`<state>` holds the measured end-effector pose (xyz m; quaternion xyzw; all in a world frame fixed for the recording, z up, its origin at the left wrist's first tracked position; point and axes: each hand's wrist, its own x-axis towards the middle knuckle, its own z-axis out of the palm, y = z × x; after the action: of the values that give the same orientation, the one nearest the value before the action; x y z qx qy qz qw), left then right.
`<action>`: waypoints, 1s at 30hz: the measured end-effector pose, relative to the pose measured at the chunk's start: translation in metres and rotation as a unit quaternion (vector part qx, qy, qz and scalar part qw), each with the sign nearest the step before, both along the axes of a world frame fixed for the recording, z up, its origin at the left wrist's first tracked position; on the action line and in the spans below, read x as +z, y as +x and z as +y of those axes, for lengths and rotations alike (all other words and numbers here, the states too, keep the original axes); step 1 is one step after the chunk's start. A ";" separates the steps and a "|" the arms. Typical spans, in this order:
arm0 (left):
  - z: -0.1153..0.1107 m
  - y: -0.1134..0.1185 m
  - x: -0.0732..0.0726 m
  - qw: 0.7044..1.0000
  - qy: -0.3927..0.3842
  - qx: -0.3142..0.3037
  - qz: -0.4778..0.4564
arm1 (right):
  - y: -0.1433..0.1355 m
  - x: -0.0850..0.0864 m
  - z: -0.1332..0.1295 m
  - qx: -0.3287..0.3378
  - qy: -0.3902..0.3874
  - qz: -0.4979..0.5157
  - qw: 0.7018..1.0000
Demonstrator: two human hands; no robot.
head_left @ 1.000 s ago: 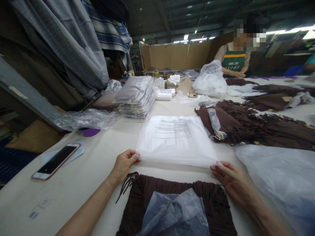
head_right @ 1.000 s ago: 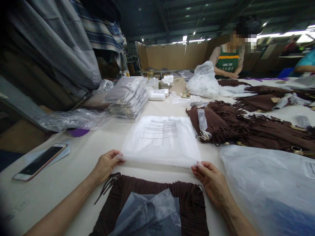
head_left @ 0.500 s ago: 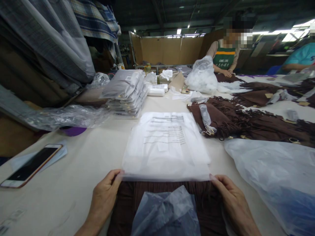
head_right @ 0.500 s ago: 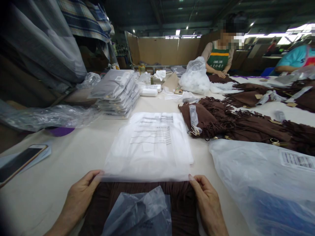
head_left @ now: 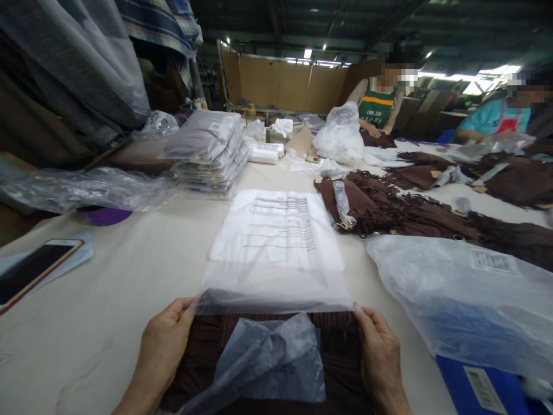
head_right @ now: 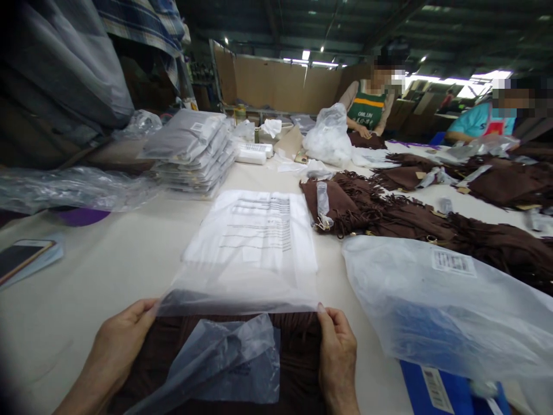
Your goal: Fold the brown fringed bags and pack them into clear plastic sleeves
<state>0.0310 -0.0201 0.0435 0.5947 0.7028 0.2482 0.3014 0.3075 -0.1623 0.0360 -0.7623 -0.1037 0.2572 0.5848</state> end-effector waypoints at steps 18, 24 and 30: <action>-0.019 0.006 0.012 0.997 -0.009 -0.028 0.068 | -0.022 0.000 -0.026 -0.069 -0.060 -0.043 0.995; -0.021 0.004 0.017 0.996 0.038 -0.062 0.042 | -0.020 -0.004 -0.036 -0.014 -0.025 -0.069 0.997; -0.022 -0.011 0.021 0.989 -0.075 -0.107 0.071 | -0.024 -0.018 -0.058 0.022 -0.046 -0.109 0.993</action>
<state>0.0201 -0.0422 0.0644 0.6581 0.6715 0.1182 0.3195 0.2838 -0.2202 0.0177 -0.8094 -0.1711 0.1901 0.5286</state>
